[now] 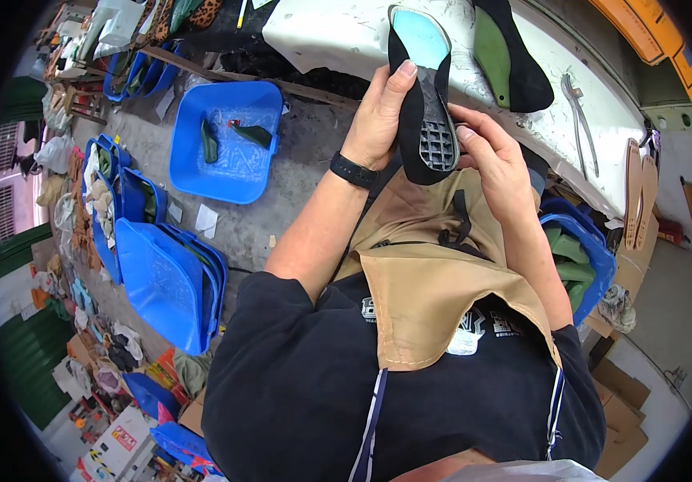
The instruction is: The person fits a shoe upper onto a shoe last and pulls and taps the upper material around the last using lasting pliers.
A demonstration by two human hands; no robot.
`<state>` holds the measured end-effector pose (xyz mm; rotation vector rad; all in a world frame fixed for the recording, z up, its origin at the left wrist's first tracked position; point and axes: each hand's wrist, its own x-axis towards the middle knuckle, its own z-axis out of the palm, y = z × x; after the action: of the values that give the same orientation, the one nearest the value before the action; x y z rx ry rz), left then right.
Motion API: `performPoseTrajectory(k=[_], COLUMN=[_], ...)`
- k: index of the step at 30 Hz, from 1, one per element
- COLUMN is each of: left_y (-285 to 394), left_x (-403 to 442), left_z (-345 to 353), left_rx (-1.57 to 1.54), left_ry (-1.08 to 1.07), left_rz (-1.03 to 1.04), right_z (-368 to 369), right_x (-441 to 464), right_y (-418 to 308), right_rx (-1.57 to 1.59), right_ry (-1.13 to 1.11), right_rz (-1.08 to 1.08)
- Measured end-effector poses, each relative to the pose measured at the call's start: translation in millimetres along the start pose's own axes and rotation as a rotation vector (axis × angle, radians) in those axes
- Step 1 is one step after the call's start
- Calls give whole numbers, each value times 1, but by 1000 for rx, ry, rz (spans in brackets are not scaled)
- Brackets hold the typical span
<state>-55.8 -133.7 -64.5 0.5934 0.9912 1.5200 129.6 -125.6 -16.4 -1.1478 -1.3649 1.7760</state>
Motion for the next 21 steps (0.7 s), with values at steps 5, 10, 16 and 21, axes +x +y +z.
performPoseTrajectory(k=[5, 10, 16, 21], left_y=[0, -3, -1, 25], left_x=[-1, 0, 2, 29], left_z=[1, 0, -5, -16], left_rx=[-15, -51, -101, 197], left_ry=[11, 5, -17, -13], left_rz=[-3, -7, -49, 119], right_z=[0, 1, -2, -21], right_x=[0, -2, -2, -4], right_y=[1, 1, 6, 5], right_rx=[-6, -6, 1, 11], right_ry=[-2, 7, -51, -22], right_rz=[-5, -14, -22, -37])
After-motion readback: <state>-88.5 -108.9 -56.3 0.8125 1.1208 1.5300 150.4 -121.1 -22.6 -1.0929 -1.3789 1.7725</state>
